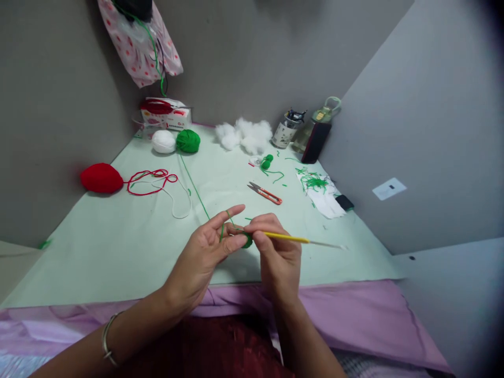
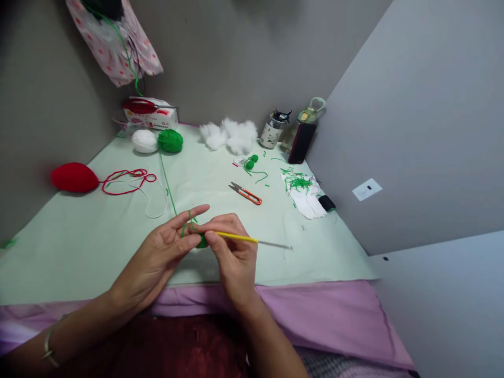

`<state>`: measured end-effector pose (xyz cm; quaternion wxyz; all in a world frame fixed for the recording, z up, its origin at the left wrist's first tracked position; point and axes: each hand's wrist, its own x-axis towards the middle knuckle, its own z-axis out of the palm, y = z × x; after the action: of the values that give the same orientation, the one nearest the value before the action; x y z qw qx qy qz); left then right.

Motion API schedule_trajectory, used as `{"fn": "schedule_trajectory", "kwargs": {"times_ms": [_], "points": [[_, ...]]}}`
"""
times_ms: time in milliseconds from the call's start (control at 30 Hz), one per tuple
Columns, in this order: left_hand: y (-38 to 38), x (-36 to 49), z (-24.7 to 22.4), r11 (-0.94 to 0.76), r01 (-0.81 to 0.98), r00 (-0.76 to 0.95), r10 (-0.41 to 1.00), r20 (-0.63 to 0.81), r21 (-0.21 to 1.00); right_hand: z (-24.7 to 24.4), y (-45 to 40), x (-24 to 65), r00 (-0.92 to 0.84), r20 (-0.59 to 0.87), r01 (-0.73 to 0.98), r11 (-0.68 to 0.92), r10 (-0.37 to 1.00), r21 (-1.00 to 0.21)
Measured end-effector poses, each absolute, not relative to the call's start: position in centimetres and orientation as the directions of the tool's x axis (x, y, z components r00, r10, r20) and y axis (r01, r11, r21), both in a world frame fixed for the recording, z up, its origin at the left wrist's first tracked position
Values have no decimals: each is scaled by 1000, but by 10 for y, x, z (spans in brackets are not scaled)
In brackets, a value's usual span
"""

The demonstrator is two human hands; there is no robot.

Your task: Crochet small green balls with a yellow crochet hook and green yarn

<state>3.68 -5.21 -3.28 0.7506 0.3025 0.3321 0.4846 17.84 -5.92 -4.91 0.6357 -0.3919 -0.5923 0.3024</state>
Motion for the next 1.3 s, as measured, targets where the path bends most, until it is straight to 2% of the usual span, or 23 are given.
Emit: {"fn": "schedule_trajectory", "kwargs": {"times_ms": [167,333,400,467,533,600,633,667,733,800,833,967,1133,1300], "points": [[-48,30,-28,367,-517,336,918,-211,773,-52,-56,190,30,432,-114,433,901,-894],[-43,22,-28,410,-520,390,894,-218,750,-48,-56,193,152,400,-171,423,904,-890],[-43,23,-30,347,-501,339,921,-189,793,-47,-57,190,172,406,-173,433,898,-885],[-46,26,-33,233,-476,251,960,-123,848,-49,-60,184,171,470,-49,484,866,-874],[-49,30,-35,194,-481,223,970,-95,855,-53,-63,180,144,611,211,579,779,-788],[-49,32,-35,310,-512,306,937,-166,801,-56,-66,178,98,751,427,654,653,-624],[-49,31,-34,389,-519,364,906,-215,761,-57,-66,179,98,785,461,672,611,-580],[-47,30,-32,454,-520,412,875,-253,723,-56,-66,180,129,780,432,673,613,-600],[-44,28,-29,479,-525,439,861,-259,704,-52,-63,183,209,686,237,645,697,-727],[-43,26,-28,393,-529,389,900,-196,752,-47,-61,185,221,562,10,575,797,-818],[-43,26,-28,345,-517,363,917,-164,783,-45,-59,185,200,527,-45,545,826,-837],[-48,28,-33,253,-439,314,942,-116,862,-44,-58,182,124,505,15,507,854,-862],[-46,25,-30,297,-458,321,934,-155,838,-48,-58,183,125,482,-20,488,867,-872],[-39,19,-27,475,-470,452,854,-260,744,-47,-53,190,226,334,-285,390,915,-875]]}}
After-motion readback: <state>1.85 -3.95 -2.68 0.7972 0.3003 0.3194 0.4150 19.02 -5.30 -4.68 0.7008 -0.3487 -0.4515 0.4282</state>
